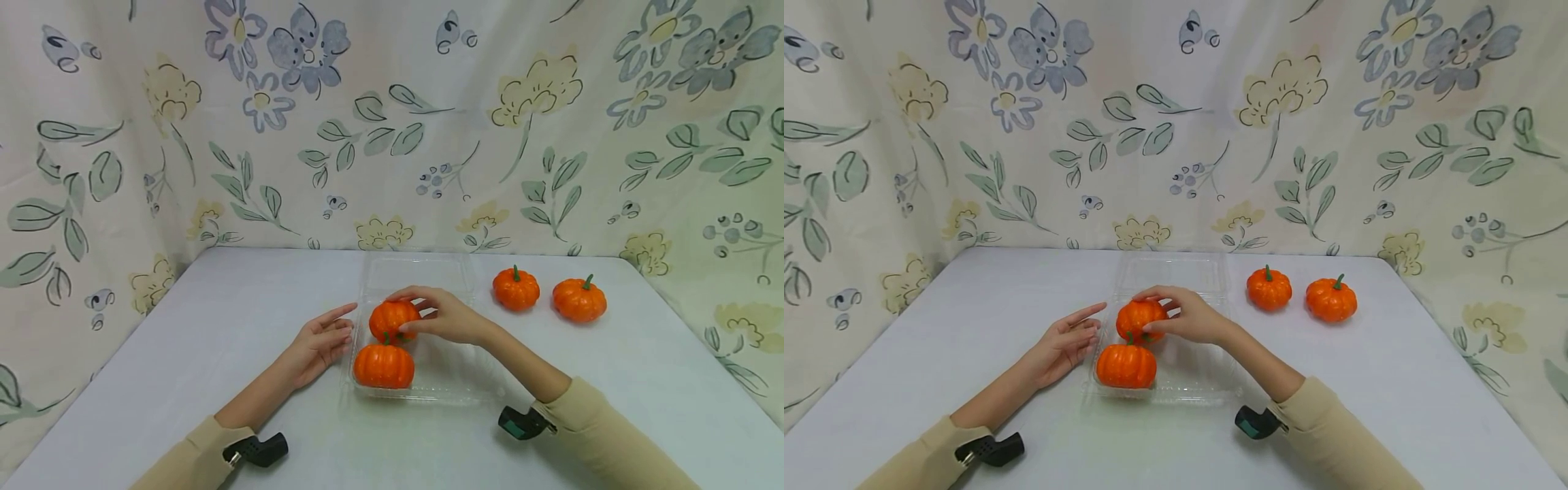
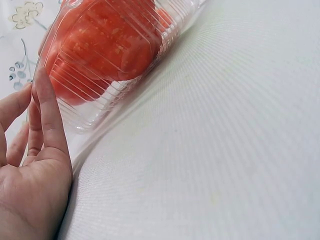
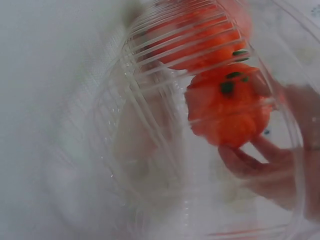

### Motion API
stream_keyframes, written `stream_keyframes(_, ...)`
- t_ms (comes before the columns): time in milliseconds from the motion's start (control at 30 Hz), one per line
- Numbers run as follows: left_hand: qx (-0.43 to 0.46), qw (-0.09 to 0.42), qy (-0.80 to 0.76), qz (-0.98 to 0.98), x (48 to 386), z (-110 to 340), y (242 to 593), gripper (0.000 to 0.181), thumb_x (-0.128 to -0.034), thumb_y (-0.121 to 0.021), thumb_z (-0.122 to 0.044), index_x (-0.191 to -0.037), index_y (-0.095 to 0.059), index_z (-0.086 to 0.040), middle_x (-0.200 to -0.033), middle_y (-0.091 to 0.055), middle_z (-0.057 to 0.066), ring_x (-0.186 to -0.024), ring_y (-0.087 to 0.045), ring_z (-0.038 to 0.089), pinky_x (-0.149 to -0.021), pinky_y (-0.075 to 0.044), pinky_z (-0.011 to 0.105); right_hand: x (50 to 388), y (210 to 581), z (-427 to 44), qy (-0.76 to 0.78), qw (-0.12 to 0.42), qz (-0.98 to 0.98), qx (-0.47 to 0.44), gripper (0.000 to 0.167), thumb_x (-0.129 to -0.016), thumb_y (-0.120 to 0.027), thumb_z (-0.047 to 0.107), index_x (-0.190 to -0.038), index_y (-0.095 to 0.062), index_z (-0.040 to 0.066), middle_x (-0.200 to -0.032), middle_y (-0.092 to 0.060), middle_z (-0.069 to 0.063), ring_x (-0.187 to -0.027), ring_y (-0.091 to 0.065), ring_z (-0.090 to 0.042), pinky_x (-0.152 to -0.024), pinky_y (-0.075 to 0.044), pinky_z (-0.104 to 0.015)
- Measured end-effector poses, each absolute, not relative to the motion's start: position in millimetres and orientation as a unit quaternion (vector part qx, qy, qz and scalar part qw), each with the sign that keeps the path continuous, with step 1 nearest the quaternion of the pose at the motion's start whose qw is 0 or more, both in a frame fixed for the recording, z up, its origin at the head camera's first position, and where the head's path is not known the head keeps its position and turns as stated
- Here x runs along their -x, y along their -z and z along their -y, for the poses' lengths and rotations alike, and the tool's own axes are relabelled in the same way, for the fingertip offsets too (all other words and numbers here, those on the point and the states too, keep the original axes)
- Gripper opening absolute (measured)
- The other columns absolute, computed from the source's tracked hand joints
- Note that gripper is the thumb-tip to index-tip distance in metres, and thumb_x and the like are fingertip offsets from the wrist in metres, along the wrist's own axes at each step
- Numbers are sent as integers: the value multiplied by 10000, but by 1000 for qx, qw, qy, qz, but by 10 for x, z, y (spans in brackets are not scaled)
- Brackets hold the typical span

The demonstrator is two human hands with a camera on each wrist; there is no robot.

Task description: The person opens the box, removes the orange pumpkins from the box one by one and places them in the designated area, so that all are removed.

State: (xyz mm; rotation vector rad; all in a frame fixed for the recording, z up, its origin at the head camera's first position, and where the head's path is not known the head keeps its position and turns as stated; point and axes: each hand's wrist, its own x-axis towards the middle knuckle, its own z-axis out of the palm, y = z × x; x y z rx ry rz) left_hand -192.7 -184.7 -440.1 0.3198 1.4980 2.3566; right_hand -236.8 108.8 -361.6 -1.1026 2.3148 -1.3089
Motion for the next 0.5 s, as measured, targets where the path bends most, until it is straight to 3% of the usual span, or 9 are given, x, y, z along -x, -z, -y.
stream_keyframes(267, -119, 169, -826, -525, 1908, 1857, 4388, 474, -1077, -533, 15, -1533, -513, -116, -1122, -604, -1, -895, -669, 61, -840, -601, 182, 2364, 3583, -1197, 458, 125, -807, 351, 493, -975, -760, 130, -1443, -608, 98, -1431, -625, -130, -1233, -624, -365, -1002, -597, -430)
stream_keyframes(500, -100, 166, -821, -538, 1915, 1852, 4374, 566, -1073, -519, 30, -1617, -367, -15, -1120, -592, 9, -883, -661, 66, -838, -601, 180, 2325, 3535, -1293, 457, 115, -818, 330, 541, -966, -774, 156, -1472, -587, 115, -1382, -622, -137, -1202, -623, -339, -997, -600, -450)
